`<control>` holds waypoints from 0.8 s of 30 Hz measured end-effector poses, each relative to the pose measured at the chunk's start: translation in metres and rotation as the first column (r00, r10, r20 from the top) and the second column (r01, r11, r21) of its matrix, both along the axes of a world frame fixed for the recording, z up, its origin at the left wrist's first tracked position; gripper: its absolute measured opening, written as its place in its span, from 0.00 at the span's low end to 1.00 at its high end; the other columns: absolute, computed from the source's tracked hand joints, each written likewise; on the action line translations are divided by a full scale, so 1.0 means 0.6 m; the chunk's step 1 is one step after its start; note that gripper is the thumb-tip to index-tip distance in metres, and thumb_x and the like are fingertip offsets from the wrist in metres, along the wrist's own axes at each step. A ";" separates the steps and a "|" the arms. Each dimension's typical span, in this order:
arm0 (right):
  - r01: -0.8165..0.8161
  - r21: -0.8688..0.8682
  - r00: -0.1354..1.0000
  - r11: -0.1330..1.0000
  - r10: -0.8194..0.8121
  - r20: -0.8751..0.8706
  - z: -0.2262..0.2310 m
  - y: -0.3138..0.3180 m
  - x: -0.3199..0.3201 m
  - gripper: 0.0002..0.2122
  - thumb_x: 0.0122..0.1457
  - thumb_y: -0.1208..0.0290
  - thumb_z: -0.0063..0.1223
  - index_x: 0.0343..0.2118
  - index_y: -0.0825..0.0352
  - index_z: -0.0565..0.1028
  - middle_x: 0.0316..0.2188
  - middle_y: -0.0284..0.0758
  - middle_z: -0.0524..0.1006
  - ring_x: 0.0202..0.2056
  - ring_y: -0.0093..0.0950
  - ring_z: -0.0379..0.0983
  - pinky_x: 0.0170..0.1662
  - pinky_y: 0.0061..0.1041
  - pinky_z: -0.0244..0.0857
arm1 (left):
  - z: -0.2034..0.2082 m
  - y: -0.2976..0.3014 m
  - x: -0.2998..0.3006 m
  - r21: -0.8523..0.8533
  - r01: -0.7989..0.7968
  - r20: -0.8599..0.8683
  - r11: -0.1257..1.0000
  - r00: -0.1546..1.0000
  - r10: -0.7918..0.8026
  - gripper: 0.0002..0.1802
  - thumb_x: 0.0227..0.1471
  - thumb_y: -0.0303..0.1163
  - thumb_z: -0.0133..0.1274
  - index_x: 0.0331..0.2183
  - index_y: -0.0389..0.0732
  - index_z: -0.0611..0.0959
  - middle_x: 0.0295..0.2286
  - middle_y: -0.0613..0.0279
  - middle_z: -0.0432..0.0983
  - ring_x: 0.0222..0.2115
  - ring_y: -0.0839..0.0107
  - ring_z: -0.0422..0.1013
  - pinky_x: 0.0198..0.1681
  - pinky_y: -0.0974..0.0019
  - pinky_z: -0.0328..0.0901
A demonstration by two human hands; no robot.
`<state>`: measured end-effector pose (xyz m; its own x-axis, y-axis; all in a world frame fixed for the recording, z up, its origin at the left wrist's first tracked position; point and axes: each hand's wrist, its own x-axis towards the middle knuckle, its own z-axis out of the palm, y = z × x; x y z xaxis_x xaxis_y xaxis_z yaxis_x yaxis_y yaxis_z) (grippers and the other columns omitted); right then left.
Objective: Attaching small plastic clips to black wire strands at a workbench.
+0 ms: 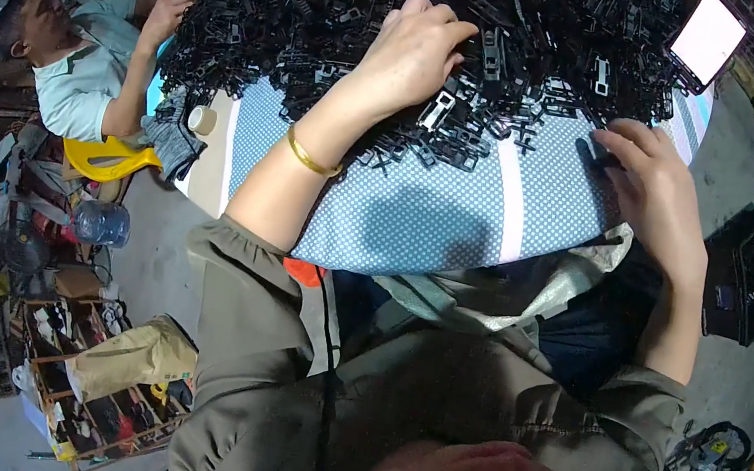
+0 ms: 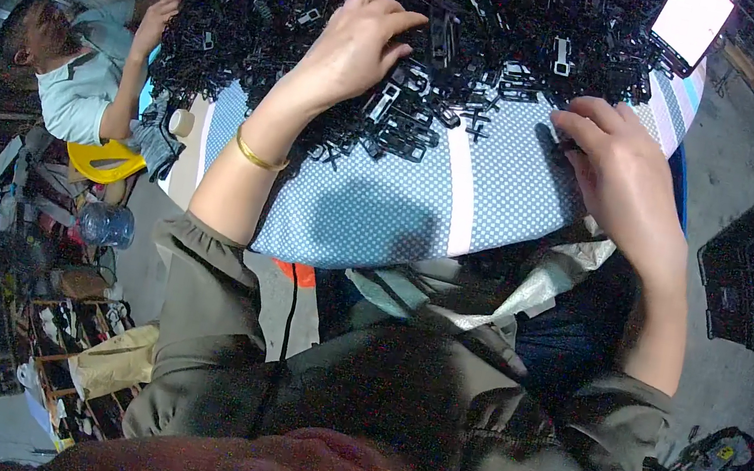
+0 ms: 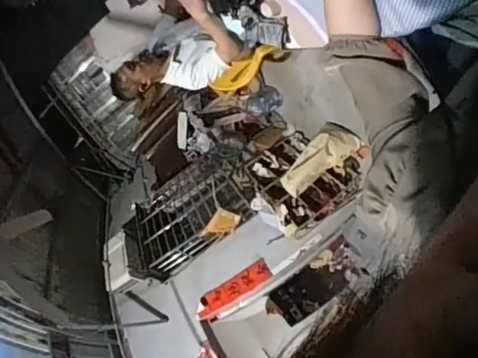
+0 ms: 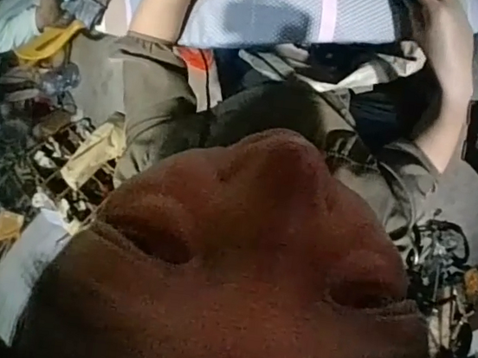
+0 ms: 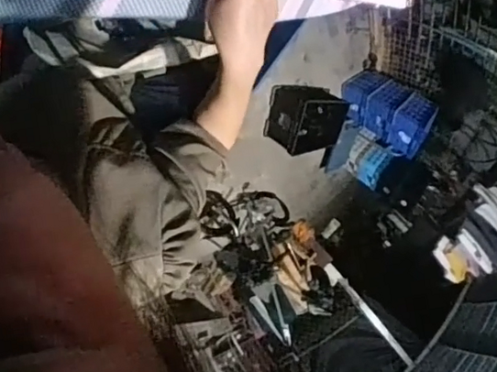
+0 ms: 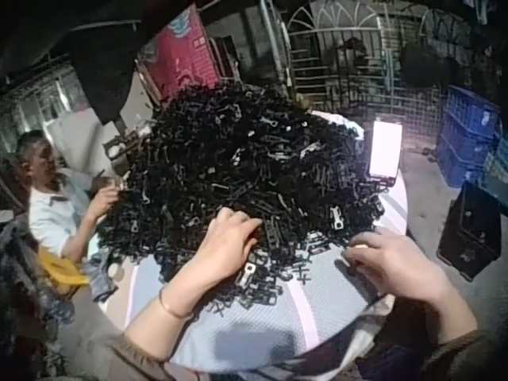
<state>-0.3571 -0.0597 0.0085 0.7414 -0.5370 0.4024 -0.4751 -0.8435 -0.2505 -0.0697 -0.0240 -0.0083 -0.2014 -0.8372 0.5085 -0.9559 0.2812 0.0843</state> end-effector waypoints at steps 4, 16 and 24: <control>-0.001 0.141 0.963 0.990 0.039 -0.266 -0.003 -0.017 0.015 0.11 0.44 0.81 0.51 0.35 0.70 0.74 0.33 0.38 0.74 0.40 0.35 0.68 0.40 0.29 0.64 | 0.007 0.014 0.001 0.010 -0.084 0.072 0.996 0.994 0.083 0.13 0.38 0.26 0.54 0.33 0.42 0.80 0.29 0.59 0.72 0.35 0.62 0.65 0.39 0.60 0.60; -0.201 0.095 0.971 0.975 0.212 -0.114 -0.026 -0.038 -0.002 0.15 0.41 0.82 0.53 0.36 0.68 0.74 0.32 0.39 0.71 0.34 0.36 0.68 0.39 0.29 0.65 | 0.038 0.053 -0.032 0.106 0.233 -0.968 0.967 0.247 0.047 0.23 0.46 0.25 0.53 0.44 0.30 0.65 0.25 0.64 0.68 0.22 0.79 0.67 0.25 0.77 0.65; -0.334 0.467 0.856 0.819 0.056 0.514 -0.058 -0.031 0.046 0.13 0.51 0.79 0.51 0.42 0.71 0.70 0.38 0.35 0.71 0.38 0.23 0.69 0.40 0.21 0.66 | 0.018 0.076 -0.077 0.344 0.536 -0.927 0.771 0.064 0.369 0.12 0.50 0.22 0.44 0.39 0.31 0.72 0.26 0.55 0.74 0.23 0.73 0.73 0.31 0.74 0.70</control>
